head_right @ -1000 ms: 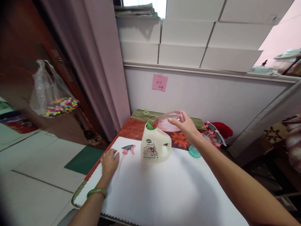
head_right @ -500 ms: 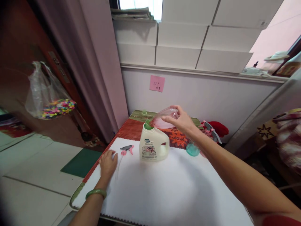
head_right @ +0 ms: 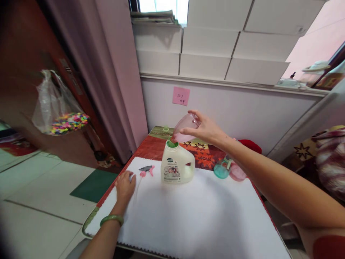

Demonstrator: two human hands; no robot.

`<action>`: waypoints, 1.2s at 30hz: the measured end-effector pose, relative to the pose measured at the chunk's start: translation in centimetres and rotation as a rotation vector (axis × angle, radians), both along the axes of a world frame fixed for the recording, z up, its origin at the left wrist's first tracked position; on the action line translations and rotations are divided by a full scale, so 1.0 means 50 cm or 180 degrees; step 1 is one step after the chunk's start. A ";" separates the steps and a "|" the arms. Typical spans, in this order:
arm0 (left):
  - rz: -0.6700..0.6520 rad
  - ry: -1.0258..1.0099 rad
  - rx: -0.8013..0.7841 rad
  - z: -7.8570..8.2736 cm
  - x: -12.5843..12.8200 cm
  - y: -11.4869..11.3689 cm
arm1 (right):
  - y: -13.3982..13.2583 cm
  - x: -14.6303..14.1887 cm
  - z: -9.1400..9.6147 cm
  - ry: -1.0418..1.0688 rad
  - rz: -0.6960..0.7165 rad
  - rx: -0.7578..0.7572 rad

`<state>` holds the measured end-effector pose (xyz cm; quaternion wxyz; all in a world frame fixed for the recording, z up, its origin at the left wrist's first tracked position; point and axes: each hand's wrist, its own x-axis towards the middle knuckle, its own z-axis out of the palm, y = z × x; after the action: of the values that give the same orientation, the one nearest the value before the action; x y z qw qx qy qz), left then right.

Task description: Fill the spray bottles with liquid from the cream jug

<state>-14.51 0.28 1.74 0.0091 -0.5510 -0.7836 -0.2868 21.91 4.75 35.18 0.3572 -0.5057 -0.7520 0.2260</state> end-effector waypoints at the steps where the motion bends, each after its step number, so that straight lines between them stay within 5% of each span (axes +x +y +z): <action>1: -0.0005 -0.0009 0.0007 -0.001 -0.001 0.000 | 0.000 -0.003 0.008 -0.0105 0.0036 0.0048; 10: -0.0038 -0.0132 0.0124 -0.012 -0.005 0.002 | 0.007 -0.037 0.056 -0.1170 0.0285 0.0509; 18: 0.0034 -0.0338 0.0205 0.013 0.002 0.002 | 0.019 -0.060 0.055 -0.1782 0.0238 0.0748; 29: 0.0030 -0.0680 -0.0997 0.075 0.081 0.026 | 0.031 -0.059 0.049 -0.1857 0.0205 0.0896; 36: 0.0334 -0.1453 -0.1203 0.106 0.107 0.069 | 0.012 -0.060 0.055 -0.1898 0.0132 0.0851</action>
<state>-9.14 3.71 7.04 -0.2552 -0.4229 -0.8323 -0.2515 18.89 5.37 37.93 0.1799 -0.4828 -0.8567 -0.0256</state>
